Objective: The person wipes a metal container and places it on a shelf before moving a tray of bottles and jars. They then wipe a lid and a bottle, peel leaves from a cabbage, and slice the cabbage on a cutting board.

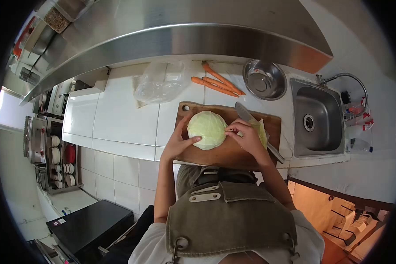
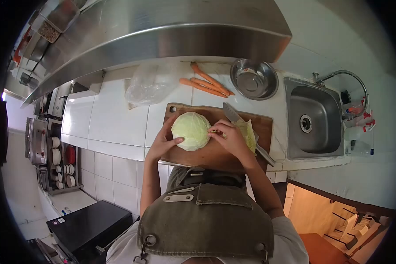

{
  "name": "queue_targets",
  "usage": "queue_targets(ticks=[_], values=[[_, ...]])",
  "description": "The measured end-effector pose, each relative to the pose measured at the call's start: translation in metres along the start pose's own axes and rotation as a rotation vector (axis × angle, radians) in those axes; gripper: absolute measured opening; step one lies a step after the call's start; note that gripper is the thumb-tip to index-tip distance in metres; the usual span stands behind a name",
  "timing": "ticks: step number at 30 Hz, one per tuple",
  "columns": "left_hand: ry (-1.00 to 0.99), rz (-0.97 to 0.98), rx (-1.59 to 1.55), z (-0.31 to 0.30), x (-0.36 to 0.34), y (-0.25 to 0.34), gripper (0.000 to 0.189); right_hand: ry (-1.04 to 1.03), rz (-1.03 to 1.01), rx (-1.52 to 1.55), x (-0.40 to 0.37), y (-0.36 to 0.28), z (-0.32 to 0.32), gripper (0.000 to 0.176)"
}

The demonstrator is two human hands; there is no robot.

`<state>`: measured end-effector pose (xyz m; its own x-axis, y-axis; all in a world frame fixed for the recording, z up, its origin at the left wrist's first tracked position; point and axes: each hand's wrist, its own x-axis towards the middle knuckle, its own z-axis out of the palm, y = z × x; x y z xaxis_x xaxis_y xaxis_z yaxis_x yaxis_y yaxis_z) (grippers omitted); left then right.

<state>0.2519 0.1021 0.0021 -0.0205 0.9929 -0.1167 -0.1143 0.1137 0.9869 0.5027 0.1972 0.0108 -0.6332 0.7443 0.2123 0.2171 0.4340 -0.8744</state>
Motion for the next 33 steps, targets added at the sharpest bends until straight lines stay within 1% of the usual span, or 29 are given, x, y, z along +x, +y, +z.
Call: queue_targets(ticks=[1,3,4,5,7,8,10,11,13,14,16,17,19,20,22,23,25,26,27,29,33], values=[[-0.002,0.001,0.001,0.001,0.001,0.000,0.090,-0.004,-0.042,-0.046,-0.001,-0.001,0.000,0.012],[0.115,-0.017,-0.043,0.003,0.003,0.000,0.087,0.034,-0.026,-0.051,-0.002,-0.007,0.000,0.012],[0.172,-0.048,-0.044,0.005,0.004,-0.001,0.077,0.068,-0.011,-0.056,-0.002,-0.009,0.000,0.011],[0.171,-0.046,-0.044,0.007,0.004,-0.002,0.077,0.069,-0.013,-0.057,-0.002,-0.009,0.000,0.011],[0.289,-0.098,0.022,0.014,0.003,-0.004,0.069,0.191,0.002,0.043,-0.004,-0.007,0.002,0.009],[0.289,-0.099,0.022,0.018,0.002,-0.005,0.069,0.192,0.003,0.043,-0.005,-0.004,0.002,0.009],[0.354,-0.002,0.034,0.026,-0.002,-0.005,0.059,0.170,0.087,0.156,-0.009,0.001,0.004,0.013],[0.352,-0.003,0.034,0.029,-0.002,-0.005,0.059,0.172,0.089,0.155,-0.011,0.002,0.003,0.013],[0.359,0.037,0.014,0.032,-0.005,-0.004,0.054,0.122,0.144,0.221,-0.012,-0.002,0.005,0.020],[0.360,0.036,0.014,0.033,-0.005,-0.004,0.054,0.120,0.145,0.222,-0.011,-0.005,0.005,0.020],[0.354,0.038,-0.003,0.034,-0.004,-0.006,0.051,0.024,0.043,0.086,-0.009,-0.015,0.002,0.028],[0.357,0.039,-0.002,0.033,-0.003,-0.009,0.051,0.022,0.041,0.087,-0.007,-0.017,0.002,0.028],[0.361,0.162,0.001,0.030,0.000,-0.013,0.047,0.020,-0.123,-0.107,-0.002,-0.018,0.003,0.038],[0.366,0.163,0.002,0.027,0.001,-0.014,0.047,0.017,-0.127,-0.105,0.000,-0.020,0.005,0.038],[0.338,0.070,-0.005,0.017,0.006,-0.008,0.040,-0.017,-0.130,-0.173,0.005,-0.022,0.007,0.038],[0.341,0.069,-0.006,0.014,0.008,-0.006,0.040,-0.020,-0.131,-0.171,0.007,-0.023,0.008,0.038],[0.304,0.095,0.000,0.009,0.012,-0.001,0.038,-0.022,-0.125,-0.191,0.013,-0.026,0.012,0.040],[0.305,0.111,-0.049,0.011,0.014,0.001,0.032,-0.024,-0.128,-0.191,0.015,-0.027,0.016,0.040],[0.307,0.113,-0.049,0.011,0.016,0.002,0.032,0.008,-0.128,-0.194,0.018,-0.027,0.019,0.042],[0.292,0.099,-0.178,0.012,0.021,0.005,0.021,0.041,-0.129,-0.197,0.022,-0.029,0.025,0.044],[0.300,0.127,-0.137,0.022,0.039,0.009,0.015,0.110,-0.116,-0.352,0.027,-0.038,0.036,0.051]])
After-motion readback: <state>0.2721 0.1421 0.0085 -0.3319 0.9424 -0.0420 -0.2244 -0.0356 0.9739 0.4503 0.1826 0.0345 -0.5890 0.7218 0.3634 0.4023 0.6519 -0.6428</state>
